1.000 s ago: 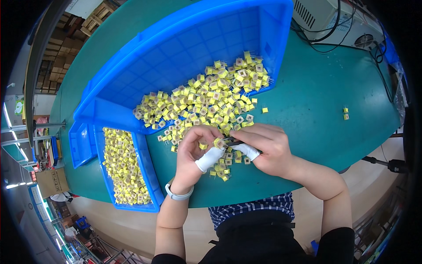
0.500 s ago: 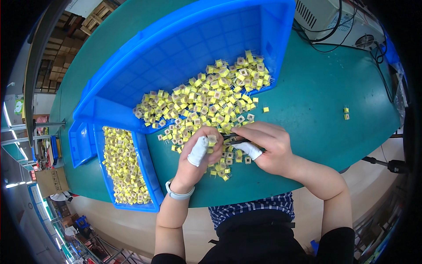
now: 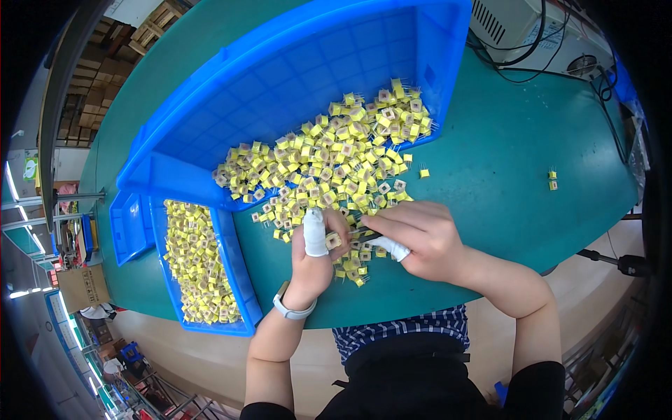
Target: The person picks up a transformer from a blue bin, trims its pins using shears, and places the finished component into a separate blue bin.
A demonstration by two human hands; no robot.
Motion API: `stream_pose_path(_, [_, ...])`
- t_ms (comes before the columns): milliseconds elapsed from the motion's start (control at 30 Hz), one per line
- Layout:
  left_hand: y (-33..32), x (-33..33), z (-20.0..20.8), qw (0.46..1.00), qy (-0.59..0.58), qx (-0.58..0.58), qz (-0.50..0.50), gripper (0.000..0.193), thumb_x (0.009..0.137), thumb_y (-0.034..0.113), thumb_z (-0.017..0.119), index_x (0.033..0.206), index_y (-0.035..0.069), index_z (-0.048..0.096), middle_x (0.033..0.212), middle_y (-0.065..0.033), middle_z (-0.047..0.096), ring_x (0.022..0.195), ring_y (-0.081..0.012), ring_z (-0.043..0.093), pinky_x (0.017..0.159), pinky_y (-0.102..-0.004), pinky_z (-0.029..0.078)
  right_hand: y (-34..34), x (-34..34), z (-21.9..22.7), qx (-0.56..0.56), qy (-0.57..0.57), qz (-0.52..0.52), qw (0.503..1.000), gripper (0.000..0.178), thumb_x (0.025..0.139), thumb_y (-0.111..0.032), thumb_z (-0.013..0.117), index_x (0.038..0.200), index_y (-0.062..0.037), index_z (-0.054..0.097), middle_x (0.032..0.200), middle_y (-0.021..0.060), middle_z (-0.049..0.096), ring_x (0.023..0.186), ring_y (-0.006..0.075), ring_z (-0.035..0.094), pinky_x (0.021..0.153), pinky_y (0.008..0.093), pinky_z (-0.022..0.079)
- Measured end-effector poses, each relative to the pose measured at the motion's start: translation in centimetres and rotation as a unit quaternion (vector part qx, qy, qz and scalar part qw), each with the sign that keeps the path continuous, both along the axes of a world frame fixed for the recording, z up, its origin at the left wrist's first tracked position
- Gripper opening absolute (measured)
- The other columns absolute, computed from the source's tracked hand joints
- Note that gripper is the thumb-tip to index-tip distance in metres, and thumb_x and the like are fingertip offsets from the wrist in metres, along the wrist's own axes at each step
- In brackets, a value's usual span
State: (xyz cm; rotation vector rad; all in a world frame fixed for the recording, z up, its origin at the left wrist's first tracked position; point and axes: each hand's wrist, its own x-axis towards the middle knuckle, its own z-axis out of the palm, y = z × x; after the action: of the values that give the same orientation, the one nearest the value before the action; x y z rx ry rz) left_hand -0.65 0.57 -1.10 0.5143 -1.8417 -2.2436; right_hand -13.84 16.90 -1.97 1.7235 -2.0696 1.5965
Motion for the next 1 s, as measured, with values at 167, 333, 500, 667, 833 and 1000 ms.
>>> stream_pose_path(167, [0.33,-0.15,-0.04,1.000,-0.006,-0.017,0.005,0.063,0.108,0.052,0.027,0.074,0.004,0.050,0.071,-0.0023,0.048,0.059,-0.0085,0.037,0.053,-0.0244,0.027,0.20,0.12,0.29,0.021,0.030,0.013,0.999,0.040,0.066,-0.004,0.074,0.106,0.0010,0.072,0.093,0.0114,0.073,0.075,0.0259,0.070,0.061,0.0348,0.054])
stream_pose_path(333, [0.48,-0.06,-0.27,0.999,0.001,-0.039,-0.009,0.063,0.108,0.052,0.028,0.073,0.004,0.050,0.070,-0.0017,0.048,0.059,-0.0086,0.037,0.052,-0.0249,0.026,0.07,0.24,0.16,0.003,0.045,0.008,0.999,0.042,0.063,-0.002,0.072,0.106,0.0010,0.072,0.092,0.0104,0.072,0.069,0.0237,0.067,0.056,0.0346,0.050])
stream_pose_path(500, [0.70,-0.06,-0.50,0.998,-0.003,-0.066,-0.004,0.064,0.108,0.051,0.027,0.070,0.004,0.049,0.067,-0.0015,0.046,0.058,-0.0091,0.036,0.052,-0.0257,0.026,0.01,0.26,0.07,-0.001,0.059,0.015,0.998,0.042,0.064,-0.002,0.073,0.105,0.0014,0.072,0.089,0.0104,0.071,0.067,0.0237,0.066,0.055,0.0347,0.049])
stream_pose_path(667, [0.40,0.05,-0.50,0.999,0.005,-0.045,-0.017,0.062,0.109,0.048,0.029,0.069,0.004,0.049,0.066,-0.0013,0.046,0.059,-0.0096,0.036,0.053,-0.0265,0.026,0.00,0.24,0.08,-0.004,0.058,0.015,0.998,0.041,0.064,-0.003,0.073,0.105,0.0017,0.072,0.088,0.0102,0.070,0.067,0.0237,0.066,0.054,0.0343,0.049])
stream_pose_path(833, [0.27,0.17,-0.70,0.999,0.004,-0.034,-0.019,0.061,0.109,0.047,0.030,0.069,0.005,0.049,0.066,-0.0010,0.046,0.059,-0.0098,0.037,0.054,-0.0266,0.028,0.05,0.09,0.14,0.001,0.060,0.014,0.998,0.040,0.064,-0.003,0.074,0.104,0.0018,0.072,0.088,0.0102,0.070,0.067,0.0235,0.066,0.054,0.0342,0.049])
stream_pose_path(1000, [0.49,0.15,-0.45,0.998,-0.026,-0.055,-0.024,0.060,0.109,0.045,0.032,0.069,0.004,0.049,0.066,-0.0005,0.046,0.059,-0.0089,0.039,0.054,-0.0259,0.029,0.08,0.13,0.12,0.000,0.061,0.016,0.998,0.037,0.066,-0.004,0.074,0.103,0.0020,0.072,0.088,0.0106,0.071,0.067,0.0242,0.067,0.054,0.0341,0.049])
